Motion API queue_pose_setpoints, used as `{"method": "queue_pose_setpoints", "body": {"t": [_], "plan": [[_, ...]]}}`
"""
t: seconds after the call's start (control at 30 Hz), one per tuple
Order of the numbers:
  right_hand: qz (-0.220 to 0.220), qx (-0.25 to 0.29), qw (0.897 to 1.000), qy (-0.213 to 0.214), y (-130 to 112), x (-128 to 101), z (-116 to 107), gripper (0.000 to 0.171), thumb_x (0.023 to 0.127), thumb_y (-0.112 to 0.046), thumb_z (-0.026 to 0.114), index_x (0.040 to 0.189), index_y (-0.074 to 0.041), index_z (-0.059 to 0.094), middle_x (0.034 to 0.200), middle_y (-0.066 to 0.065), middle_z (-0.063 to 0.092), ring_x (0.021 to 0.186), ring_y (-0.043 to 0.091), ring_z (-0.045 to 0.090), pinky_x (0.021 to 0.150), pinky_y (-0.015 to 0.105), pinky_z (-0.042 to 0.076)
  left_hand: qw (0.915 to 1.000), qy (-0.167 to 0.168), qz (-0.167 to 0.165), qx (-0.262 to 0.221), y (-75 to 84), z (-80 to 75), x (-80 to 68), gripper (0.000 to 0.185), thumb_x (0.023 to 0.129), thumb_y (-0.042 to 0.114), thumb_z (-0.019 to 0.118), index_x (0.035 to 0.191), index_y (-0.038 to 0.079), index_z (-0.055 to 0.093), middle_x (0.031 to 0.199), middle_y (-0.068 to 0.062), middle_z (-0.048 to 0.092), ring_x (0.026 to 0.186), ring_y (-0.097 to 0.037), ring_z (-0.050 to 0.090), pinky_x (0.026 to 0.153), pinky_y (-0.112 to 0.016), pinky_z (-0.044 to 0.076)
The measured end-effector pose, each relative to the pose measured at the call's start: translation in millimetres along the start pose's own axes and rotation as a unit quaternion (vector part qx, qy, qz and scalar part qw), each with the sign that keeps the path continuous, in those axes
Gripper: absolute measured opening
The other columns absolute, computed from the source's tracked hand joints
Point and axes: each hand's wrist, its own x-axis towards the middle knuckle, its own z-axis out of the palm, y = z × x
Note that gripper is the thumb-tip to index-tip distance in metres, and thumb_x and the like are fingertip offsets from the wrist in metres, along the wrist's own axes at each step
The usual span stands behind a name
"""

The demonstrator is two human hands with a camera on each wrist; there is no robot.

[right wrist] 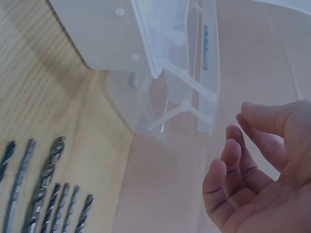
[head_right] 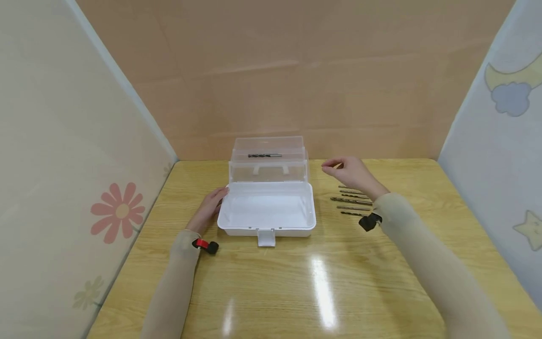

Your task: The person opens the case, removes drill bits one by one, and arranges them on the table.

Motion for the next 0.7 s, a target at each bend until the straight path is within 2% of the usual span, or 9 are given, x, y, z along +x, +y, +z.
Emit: {"method": "queue_pose_setpoints", "body": {"t": [0.27,0.47,0.7], "plan": [[-0.018,0.008,1.0,0.003,-29.1,21.2,1.7,0.041,0.109,-0.038,0.061,0.135,-0.009,0.072,0.137,0.019,0.069,0.108,0.031,0.066,0.078,0.035,0.052,1.0,-0.003,0.004,-0.001,0.3,0.0,-0.7,0.075,0.105,0.057,0.059,0.161,0.009,0.044,0.161,-0.013,0.05,0.147,-0.031,0.047,0.119,-0.051,0.043],[-0.025,0.02,0.999,0.02,-47.1,38.7,5.0,0.04,0.108,-0.035,0.062,0.135,-0.007,0.072,0.133,0.018,0.07,0.107,0.031,0.066,0.082,0.034,0.05,1.0,-0.001,0.001,0.002,-0.5,1.6,-0.6,0.074,0.105,0.056,0.059,0.161,0.01,0.044,0.161,-0.013,0.05,0.147,-0.031,0.046,0.119,-0.051,0.043],[-0.027,0.039,0.999,0.0,-60.4,56.9,18.2,0.037,0.108,-0.032,0.063,0.134,-0.007,0.072,0.133,0.017,0.071,0.112,0.034,0.065,0.083,0.034,0.051,1.0,0.0,0.0,0.002,-2.1,-1.9,1.3,0.078,0.104,0.059,0.059,0.162,0.01,0.042,0.163,-0.013,0.048,0.149,-0.031,0.045,0.121,-0.051,0.042]]}}
